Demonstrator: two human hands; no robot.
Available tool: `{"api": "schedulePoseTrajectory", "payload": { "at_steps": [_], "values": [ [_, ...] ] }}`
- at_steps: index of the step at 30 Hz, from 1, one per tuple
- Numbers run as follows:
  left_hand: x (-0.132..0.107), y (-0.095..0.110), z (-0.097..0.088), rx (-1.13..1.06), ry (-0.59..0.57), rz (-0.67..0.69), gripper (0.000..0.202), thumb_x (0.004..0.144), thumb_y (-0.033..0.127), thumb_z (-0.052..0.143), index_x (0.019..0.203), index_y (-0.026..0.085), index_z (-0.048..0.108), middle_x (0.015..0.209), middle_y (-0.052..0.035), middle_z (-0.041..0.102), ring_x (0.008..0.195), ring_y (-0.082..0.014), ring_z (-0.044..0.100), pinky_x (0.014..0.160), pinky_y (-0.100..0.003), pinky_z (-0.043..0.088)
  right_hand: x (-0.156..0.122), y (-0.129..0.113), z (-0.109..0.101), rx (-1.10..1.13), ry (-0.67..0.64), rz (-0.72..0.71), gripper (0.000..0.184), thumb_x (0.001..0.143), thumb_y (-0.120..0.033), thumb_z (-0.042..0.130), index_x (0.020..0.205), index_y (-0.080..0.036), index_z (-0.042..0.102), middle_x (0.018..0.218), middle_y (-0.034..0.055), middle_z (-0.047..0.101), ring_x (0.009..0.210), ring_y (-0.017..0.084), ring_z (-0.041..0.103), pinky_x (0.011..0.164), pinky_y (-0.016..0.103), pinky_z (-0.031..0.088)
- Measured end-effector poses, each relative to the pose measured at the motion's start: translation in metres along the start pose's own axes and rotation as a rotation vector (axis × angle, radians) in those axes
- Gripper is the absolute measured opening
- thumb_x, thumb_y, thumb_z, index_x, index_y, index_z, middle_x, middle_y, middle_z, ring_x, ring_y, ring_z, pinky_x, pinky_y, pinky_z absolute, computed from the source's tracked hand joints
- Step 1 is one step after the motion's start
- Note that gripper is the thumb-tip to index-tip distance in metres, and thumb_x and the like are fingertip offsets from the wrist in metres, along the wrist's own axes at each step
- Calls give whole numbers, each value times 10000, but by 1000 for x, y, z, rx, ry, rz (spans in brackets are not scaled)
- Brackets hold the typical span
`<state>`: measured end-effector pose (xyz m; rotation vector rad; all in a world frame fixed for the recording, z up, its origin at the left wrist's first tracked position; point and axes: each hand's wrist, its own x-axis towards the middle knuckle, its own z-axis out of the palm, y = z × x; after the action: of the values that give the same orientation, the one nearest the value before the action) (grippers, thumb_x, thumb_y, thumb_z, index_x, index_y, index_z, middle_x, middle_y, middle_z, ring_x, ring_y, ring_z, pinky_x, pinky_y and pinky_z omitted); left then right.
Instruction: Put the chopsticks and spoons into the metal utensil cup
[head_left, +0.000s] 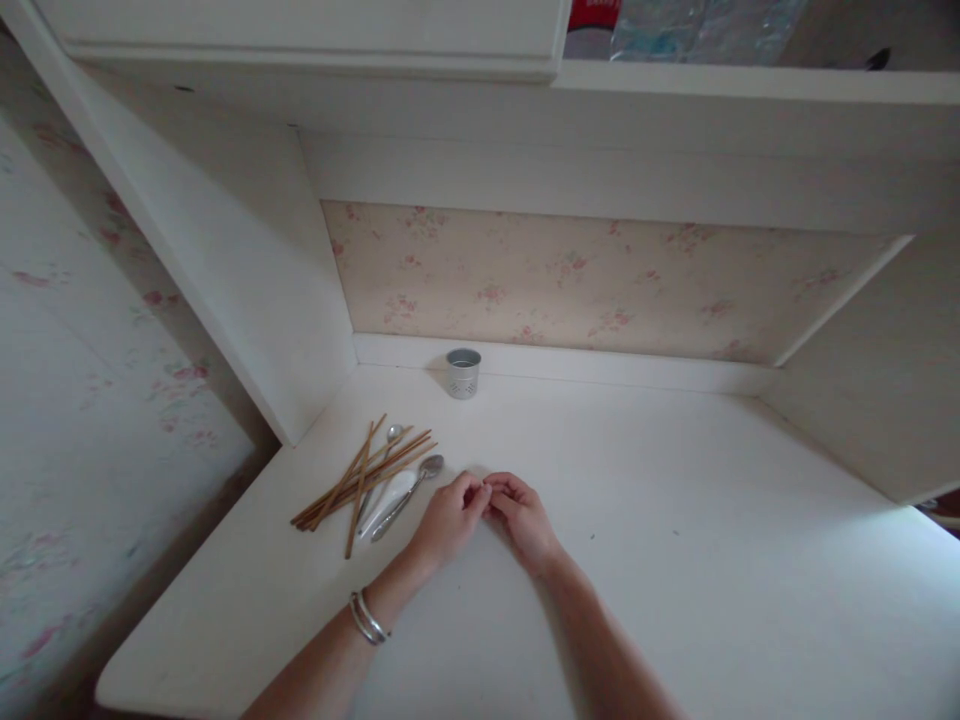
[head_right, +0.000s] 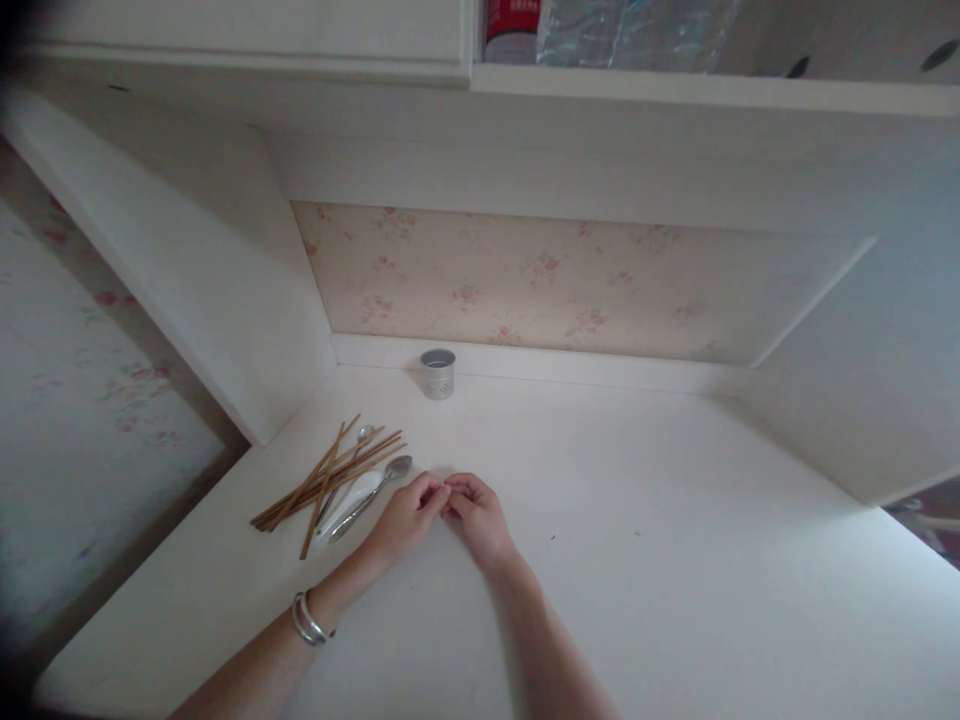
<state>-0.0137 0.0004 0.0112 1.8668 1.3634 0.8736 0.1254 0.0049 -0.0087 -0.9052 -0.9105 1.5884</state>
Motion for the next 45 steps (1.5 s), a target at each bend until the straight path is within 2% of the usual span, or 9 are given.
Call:
{"api": "schedulePoseTrajectory", "payload": {
  "at_steps": [6,11,19,25,28,30,34,38,45],
  "values": [
    [4,-16,-1,-150,-44,-58,376,929,457,416,754,188,612,724,-24,654,709,-174,592,658,-279,415,1,3,3,-34,66,-25,230,675,-315,758,831,-182,654,645,-18,617,597,116,552,624,260,435],
    [4,-17,-4,-240,-72,-72,359,909,450,434,782,169,619,735,-14,630,714,-165,557,640,-261,374,18,-2,11,-377,58,-4,284,747,-407,620,938,-203,568,721,-11,621,626,133,591,628,273,477],
    [5,-17,-5,-240,-79,-140,306,862,419,485,670,182,511,608,29,512,611,-134,478,591,-251,326,110,-50,46,-947,-7,-46,538,815,-299,609,1324,-272,439,1042,36,688,670,139,657,643,263,492],
    [4,-20,-6,-232,-122,-131,312,873,447,479,729,180,553,622,19,534,620,-141,493,592,-251,331,170,-74,65,-1348,92,-79,719,846,-303,591,1478,-197,264,1171,138,674,1043,297,645,881,395,471],
    [5,-21,-4,-236,-131,-137,304,867,440,497,730,177,563,636,13,548,631,-142,499,605,-251,337,188,-80,64,-1475,155,-89,693,874,-310,546,1487,-174,254,1272,186,616,1145,325,601,931,426,450],
    [6,-22,-3,-256,-137,-142,306,866,443,501,733,176,568,640,14,550,626,-139,493,607,-250,340,195,-83,61,-1536,177,-97,576,903,-315,498,1442,-177,350,1290,182,606,1161,315,596,933,418,452],
    [7,-22,-3,-276,-144,-148,310,859,452,509,748,172,583,644,12,558,626,-138,493,606,-248,343,198,-88,56,-1611,199,-137,350,951,-315,423,1252,-197,560,1188,136,673,1104,279,628,894,378,469],
    [6,-20,-7,-247,-143,-137,297,851,436,511,745,171,591,638,11,555,625,-140,495,601,-250,335,186,-93,51,-1633,209,-222,261,951,-312,456,1122,-225,633,1094,101,710,1031,266,653,854,350,469],
    [5,-13,-8,-246,-48,-160,256,814,342,502,621,176,513,573,42,455,593,-115,426,573,-239,296,112,-95,33,-1555,193,-391,250,972,-371,439,1096,-240,612,997,39,723,845,187,675,761,272,467]
  ]
}}
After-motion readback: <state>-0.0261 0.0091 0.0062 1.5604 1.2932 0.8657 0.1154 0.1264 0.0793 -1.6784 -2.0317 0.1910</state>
